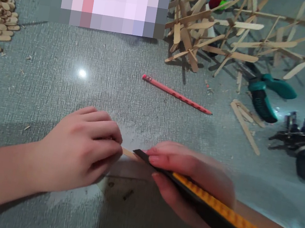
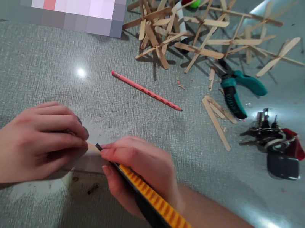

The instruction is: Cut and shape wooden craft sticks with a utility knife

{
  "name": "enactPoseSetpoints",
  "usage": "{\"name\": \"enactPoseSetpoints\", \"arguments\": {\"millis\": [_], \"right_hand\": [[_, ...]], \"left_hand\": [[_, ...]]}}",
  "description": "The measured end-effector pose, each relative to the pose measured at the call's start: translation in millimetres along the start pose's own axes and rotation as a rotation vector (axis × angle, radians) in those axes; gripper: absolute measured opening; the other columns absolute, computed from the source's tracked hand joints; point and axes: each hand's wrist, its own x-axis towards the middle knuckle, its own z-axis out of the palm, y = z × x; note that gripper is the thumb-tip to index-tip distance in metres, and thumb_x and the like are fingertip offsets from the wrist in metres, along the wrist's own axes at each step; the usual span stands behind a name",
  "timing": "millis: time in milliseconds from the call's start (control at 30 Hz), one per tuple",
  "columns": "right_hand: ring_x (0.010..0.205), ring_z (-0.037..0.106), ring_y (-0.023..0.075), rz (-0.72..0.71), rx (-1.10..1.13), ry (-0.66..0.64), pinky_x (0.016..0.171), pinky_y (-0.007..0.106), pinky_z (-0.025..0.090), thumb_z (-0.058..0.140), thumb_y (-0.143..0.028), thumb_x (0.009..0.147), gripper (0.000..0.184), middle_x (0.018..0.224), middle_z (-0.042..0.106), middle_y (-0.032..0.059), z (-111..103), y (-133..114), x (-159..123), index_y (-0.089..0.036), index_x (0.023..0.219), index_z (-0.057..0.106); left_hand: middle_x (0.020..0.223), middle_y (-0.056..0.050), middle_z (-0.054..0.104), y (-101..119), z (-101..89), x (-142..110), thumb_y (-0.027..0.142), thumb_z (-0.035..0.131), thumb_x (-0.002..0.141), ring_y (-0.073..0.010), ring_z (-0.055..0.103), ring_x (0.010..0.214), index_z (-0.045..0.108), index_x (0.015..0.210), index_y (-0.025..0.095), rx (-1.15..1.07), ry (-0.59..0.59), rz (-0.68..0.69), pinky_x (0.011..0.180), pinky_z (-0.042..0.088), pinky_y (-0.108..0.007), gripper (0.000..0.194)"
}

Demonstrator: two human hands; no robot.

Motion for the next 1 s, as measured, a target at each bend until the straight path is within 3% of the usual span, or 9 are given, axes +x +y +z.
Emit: {"name": "enactPoseSetpoints", "arguments": {"millis": [600,833,1000], "right_hand": [[0.079,0.080,0.0182,0.009,-0.008,-0.029,0.069,0.028,0.067,0.066,-0.005,0.089,0.032,0.089,0.081,0.0034,0.4,0.0,2.4,-0.026,0.112,0.067],[0.082,0.080,0.0198,0.032,0.015,-0.004,0.071,0.031,0.069,0.066,-0.004,0.087,0.037,0.092,0.081,0.0037,-3.1,-2.7,0.0,-0.028,0.115,0.068],[0.080,0.079,0.0179,0.089,0.019,0.047,0.069,0.028,0.067,0.066,-0.003,0.090,0.035,0.091,0.080,0.0025,0.5,-2.4,-1.5,-0.028,0.114,0.069]], "left_hand": [[0.103,-0.003,0.074,-1.2,0.5,1.1,0.015,0.057,0.100,-0.0176,0.064,0.087,0.076,0.098,0.023,0.010,-0.018,-0.066,0.080,0.050,-0.036,0.021],[0.102,-0.005,0.076,-3.3,-2.1,-2.6,0.018,0.056,0.103,-0.0200,0.066,0.089,0.070,0.106,0.020,0.172,-0.034,0.111,0.080,0.051,-0.039,0.015],[0.098,-0.002,0.075,-3.9,-2.3,1.0,0.019,0.064,0.100,-0.0179,0.066,0.087,0.070,0.103,0.021,0.209,-0.026,0.084,0.078,0.051,-0.035,0.006]]}}
